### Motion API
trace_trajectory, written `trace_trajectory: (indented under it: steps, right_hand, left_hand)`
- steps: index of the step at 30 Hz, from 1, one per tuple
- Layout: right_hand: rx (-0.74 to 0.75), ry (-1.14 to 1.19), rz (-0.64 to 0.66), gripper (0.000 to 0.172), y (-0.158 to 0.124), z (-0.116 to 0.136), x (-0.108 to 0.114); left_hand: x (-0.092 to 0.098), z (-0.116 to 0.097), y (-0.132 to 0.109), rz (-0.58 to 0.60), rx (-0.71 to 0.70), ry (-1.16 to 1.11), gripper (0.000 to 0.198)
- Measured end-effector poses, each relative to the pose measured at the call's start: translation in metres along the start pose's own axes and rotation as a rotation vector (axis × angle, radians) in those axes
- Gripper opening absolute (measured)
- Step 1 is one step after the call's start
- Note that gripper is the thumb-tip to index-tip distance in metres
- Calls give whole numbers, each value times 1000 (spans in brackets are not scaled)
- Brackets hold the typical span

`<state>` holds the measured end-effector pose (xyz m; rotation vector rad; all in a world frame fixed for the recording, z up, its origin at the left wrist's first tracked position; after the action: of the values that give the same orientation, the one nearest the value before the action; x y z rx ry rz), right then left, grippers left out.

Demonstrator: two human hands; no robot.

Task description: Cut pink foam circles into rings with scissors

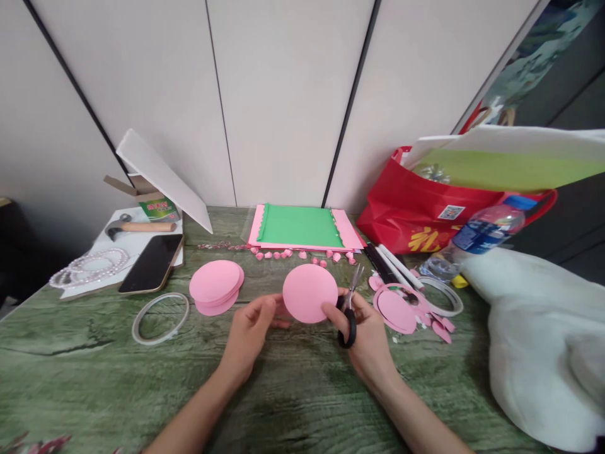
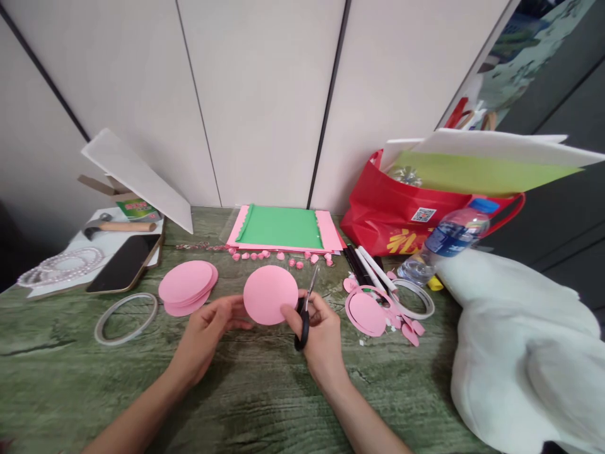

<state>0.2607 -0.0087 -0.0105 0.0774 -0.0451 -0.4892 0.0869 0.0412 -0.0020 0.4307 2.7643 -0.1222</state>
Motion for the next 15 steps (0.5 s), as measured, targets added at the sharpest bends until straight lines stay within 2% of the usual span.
trace_trajectory:
  steps: [2, 4, 6, 10, 13, 15]
  right_hand:
    - [1, 12, 33, 30, -1, 1, -2]
    - [4, 22, 95, 29, -3, 4, -6]
    - [-7, 32, 180, 30, -5, 7, -12]
    - [-92, 64, 417, 37, -17, 5, -30]
    - [-130, 65, 572, 39, -30, 0, -43]
    - [-137, 74, 613, 41, -37, -3, -48]
  left_hand:
    - [-8, 3, -2, 89, 54, 1, 27]
    - [-12, 8, -4, 115, 116, 11, 19]
    - [-9, 7, -4, 46, 117, -13, 19]
    - [3, -1, -3, -171, 41, -176, 13]
    - [3, -6, -3, -184, 37, -227, 15]
    - [0, -8, -5, -151, 38, -210, 13]
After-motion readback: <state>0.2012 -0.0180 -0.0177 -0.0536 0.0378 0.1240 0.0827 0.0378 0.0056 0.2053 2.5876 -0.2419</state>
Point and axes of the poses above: each hand's wrist, its own y-axis towards the middle knuckle, its own x-axis out of the back of the hand, z = x × y, the point moved 6 cm from there along y, towards the middle knuckle, and after that the axes turned 11 degrees about -y, right-handed, at the moved point
